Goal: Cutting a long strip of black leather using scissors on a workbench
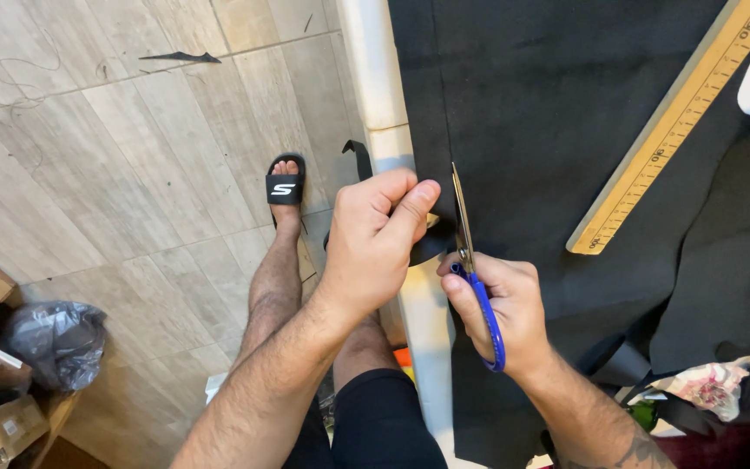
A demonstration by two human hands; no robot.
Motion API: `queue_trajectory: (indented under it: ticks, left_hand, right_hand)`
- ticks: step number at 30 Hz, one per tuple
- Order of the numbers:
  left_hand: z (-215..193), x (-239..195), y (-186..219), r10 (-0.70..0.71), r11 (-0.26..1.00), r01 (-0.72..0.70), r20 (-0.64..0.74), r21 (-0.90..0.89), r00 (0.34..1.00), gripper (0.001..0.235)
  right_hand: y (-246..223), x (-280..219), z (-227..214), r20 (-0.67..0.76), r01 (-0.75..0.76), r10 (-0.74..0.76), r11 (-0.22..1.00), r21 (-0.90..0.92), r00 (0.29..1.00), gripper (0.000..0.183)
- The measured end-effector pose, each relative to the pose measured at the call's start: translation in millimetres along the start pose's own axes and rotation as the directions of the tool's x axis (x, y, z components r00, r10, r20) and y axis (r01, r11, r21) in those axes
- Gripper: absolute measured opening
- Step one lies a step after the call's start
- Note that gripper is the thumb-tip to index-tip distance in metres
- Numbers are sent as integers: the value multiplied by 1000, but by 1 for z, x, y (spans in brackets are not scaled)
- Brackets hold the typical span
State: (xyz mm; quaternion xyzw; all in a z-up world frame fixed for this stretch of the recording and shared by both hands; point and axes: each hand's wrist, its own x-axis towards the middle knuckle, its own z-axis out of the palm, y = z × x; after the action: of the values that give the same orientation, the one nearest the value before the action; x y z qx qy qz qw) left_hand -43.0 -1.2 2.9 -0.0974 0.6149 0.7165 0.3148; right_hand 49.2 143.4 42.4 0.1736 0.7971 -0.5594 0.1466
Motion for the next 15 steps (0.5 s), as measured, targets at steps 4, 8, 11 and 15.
queue_trajectory:
  ticks: [4, 8, 11, 15]
  left_hand:
    - [1, 2, 3, 0, 1000, 0, 10, -14, 1000, 42]
    - [1, 1, 8, -3, 1000, 4, 16, -16, 1000, 42]
    - [-1, 2, 6, 1, 1000, -1, 19, -12, 1000, 42]
    - [0, 2, 6, -8, 1000, 8, 29, -7, 1000, 42]
  right_hand:
    - [0, 0, 0, 3, 2, -2, 999, 32, 1000, 29]
    - [-6, 10, -2, 32, 15, -16, 999, 37, 999, 41]
    - [-7, 13, -1, 31, 9, -11, 998, 59, 999, 43]
    - [-14, 14, 1, 27, 11, -12, 999, 41, 1000, 49]
